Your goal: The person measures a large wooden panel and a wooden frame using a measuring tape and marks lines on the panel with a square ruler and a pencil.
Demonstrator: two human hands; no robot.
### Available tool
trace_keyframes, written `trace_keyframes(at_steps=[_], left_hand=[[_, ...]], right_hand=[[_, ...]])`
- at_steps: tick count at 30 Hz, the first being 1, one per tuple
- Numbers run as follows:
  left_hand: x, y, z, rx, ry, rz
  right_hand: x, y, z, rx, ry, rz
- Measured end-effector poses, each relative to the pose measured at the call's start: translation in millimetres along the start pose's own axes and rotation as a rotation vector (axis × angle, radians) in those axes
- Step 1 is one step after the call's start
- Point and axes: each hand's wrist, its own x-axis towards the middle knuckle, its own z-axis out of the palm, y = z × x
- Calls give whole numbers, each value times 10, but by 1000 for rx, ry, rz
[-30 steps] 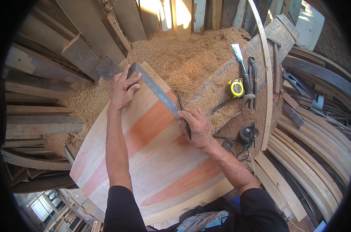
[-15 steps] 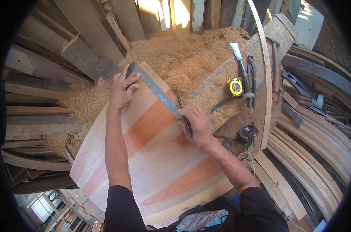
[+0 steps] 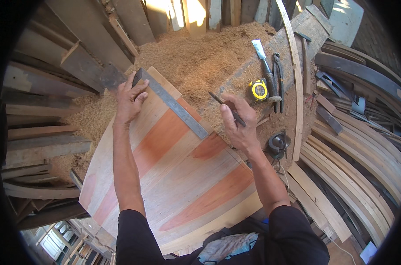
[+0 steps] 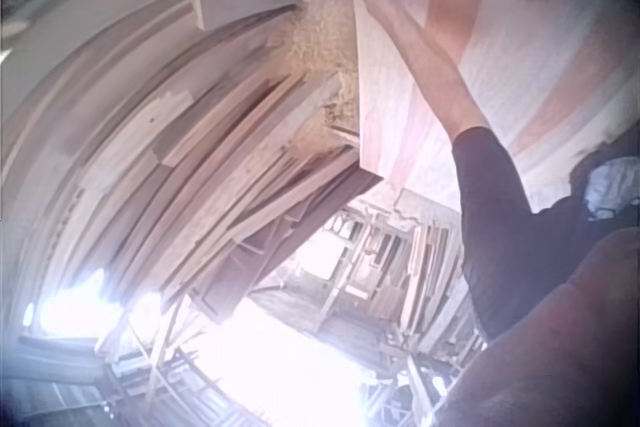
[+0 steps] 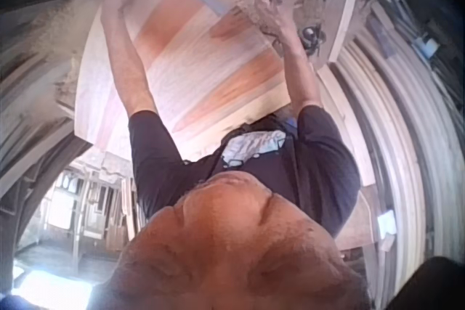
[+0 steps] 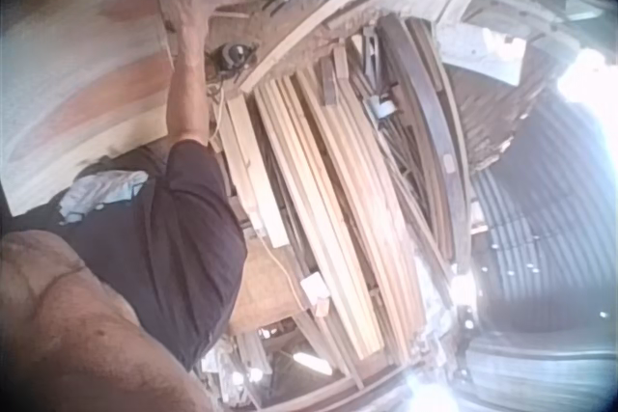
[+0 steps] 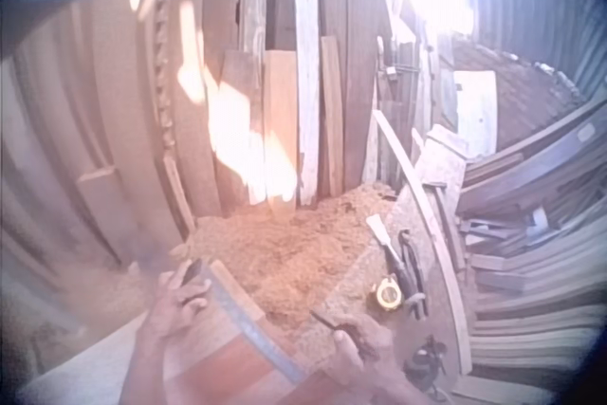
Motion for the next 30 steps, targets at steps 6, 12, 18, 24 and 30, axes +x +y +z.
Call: trace_keyframes(at_steps=[6, 12, 18, 24, 30], left_hand=[[-16, 354, -9, 183, 14, -124], [-9, 559, 31, 218, 7, -240], [10, 638, -6, 209, -34, -290], [31, 630, 31, 224, -40, -270], [38, 644, -15, 223, -58, -284]], right_hand=[[202, -3, 286, -85, -113, -259], [516, -271, 742, -128, -250, -360], [932, -341, 1145, -71, -268, -335], [1196, -360, 1343, -57, -299, -365], [1211, -592, 1033, -261, -563, -318]])
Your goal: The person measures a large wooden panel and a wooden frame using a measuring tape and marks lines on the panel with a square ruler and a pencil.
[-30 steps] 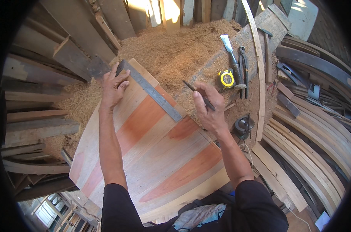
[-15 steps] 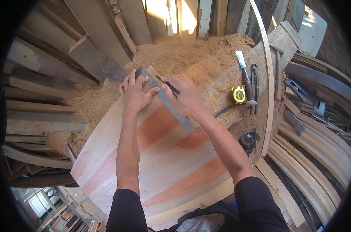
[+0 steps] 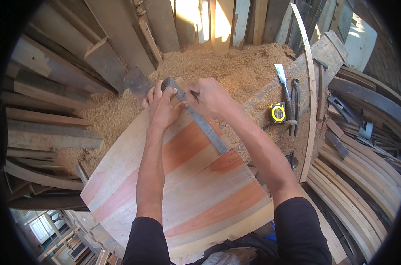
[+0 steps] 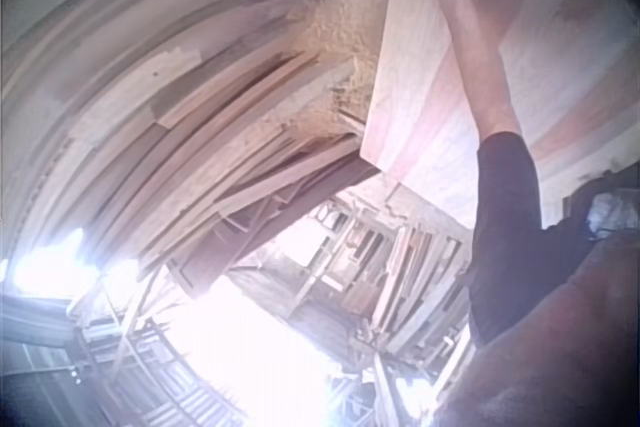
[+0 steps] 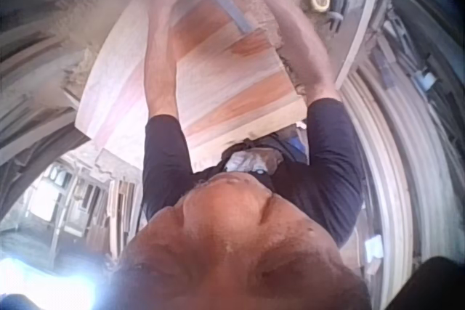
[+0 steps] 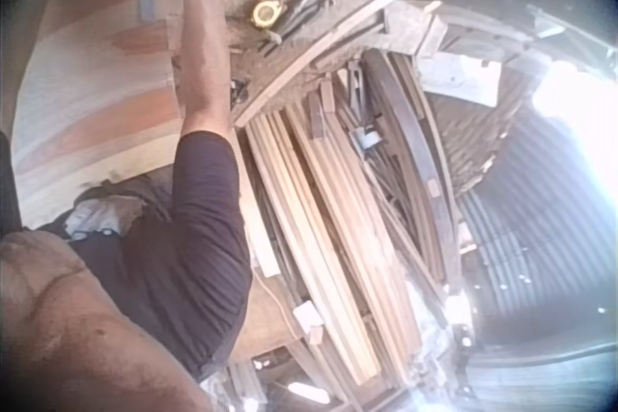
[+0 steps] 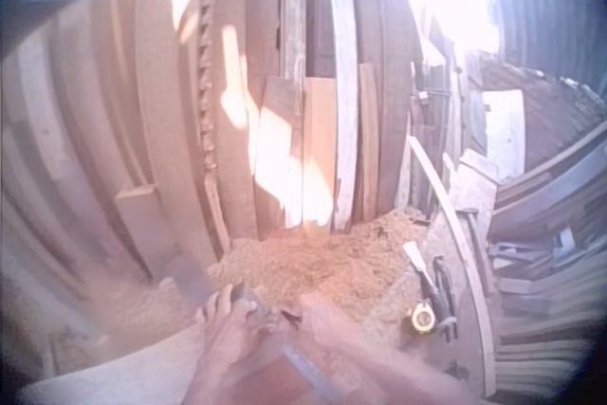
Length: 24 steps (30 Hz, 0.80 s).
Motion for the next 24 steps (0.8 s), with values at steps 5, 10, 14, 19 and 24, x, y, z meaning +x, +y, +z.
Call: trace_keyframes(at_steps=[5, 10, 14, 19, 24], left_hand=[[-1, 36, -56, 1, -38, -48], [7, 40, -24, 11, -52, -52], [3, 53, -14, 2, -36, -42], [2, 16, 26, 14, -8, -27], [15, 36, -5, -13, -10, -11]], right_hand=[[-385, -92, -175, -24, -189, 84], [-455, -35, 14, 88, -9, 11], [-238, 187, 214, 162, 168, -25], [147, 201, 307, 122, 139, 0], [103, 51, 74, 175, -2, 35]])
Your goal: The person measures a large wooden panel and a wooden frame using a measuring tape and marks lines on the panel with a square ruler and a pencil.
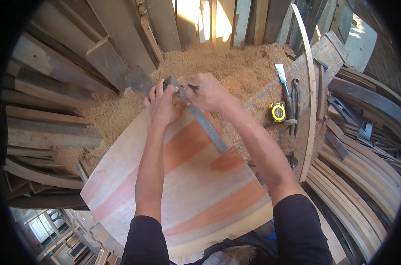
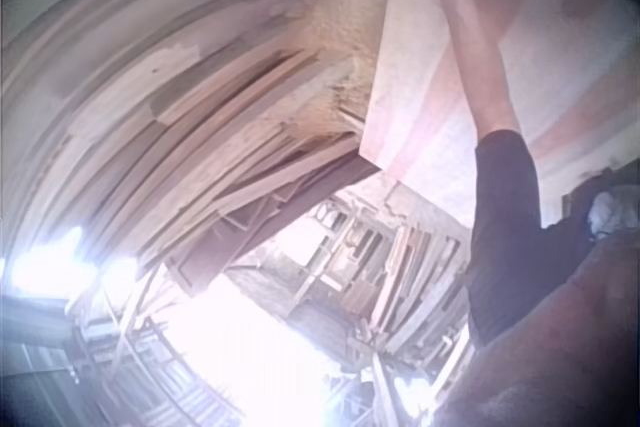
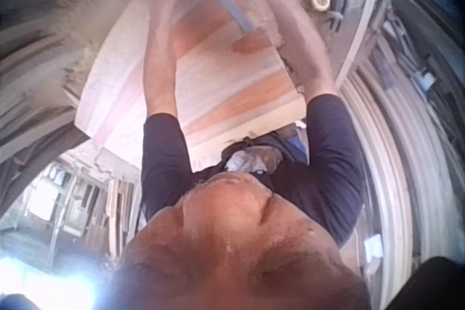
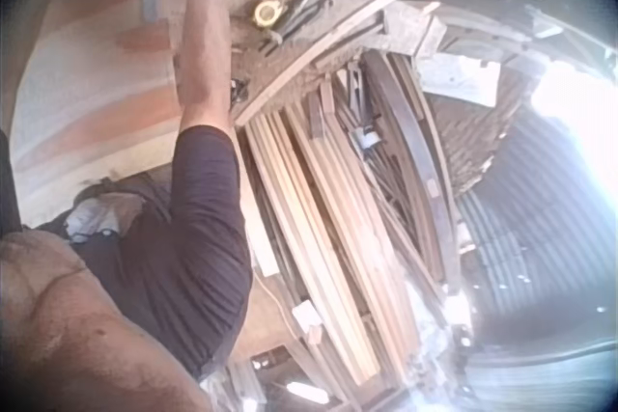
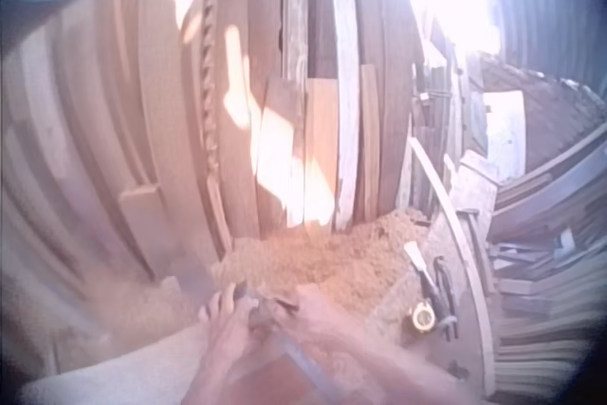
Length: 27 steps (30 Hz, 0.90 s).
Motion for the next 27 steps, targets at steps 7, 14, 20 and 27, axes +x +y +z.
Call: trace_keyframes(at_steps=[7, 14, 20, 27], left_hand=[[-20, 20, -25, 27, -22, -57], [-15, 38, -38, 17, -52, -43], [51, 27, -111, -83, -35, -40], [-49, -984, -468, -639, 115, 85]], right_hand=[[-583, -123, -216, -239, -237, 10], [-855, -97, -246, -153, -218, 88], [-1248, -509, -434, -308, -154, -48], [-2221, -718, -317, 44, -252, 80]])
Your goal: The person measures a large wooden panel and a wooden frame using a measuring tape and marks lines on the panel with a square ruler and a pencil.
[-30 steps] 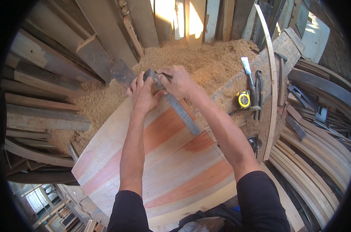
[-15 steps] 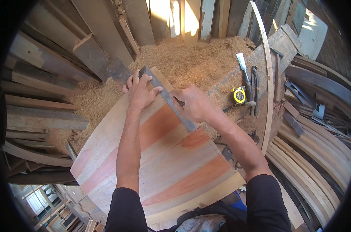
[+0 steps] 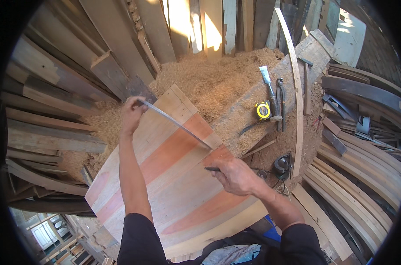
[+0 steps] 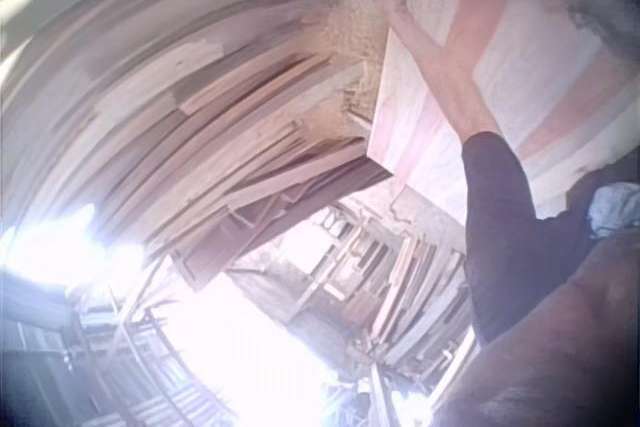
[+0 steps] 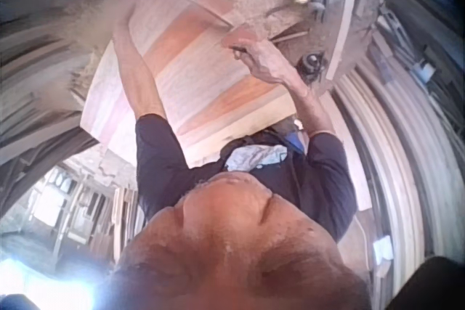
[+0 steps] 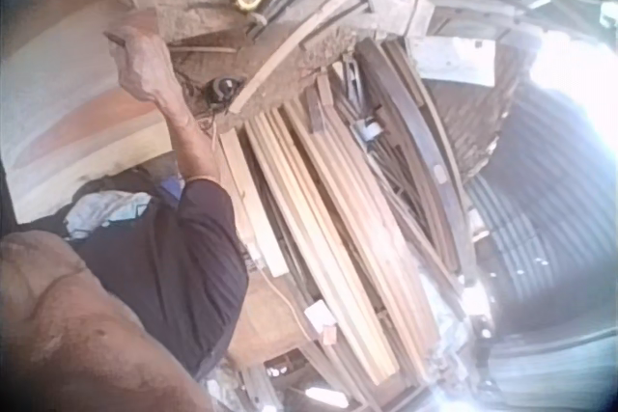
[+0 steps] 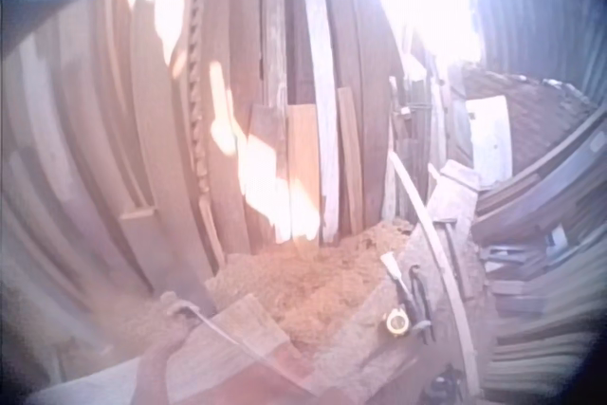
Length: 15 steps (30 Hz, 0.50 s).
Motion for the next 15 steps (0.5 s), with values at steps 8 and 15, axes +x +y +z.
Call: trace_keyframes(at_steps=[8, 15], left_hand=[[-1638, 864, 196, -538, 134, -348], [-2393, 1187, 1836, -1218, 109, -541]], right_hand=[[-197, -147, 305, -186, 240, 36], [-207, 445, 350, -503, 35, 51]])
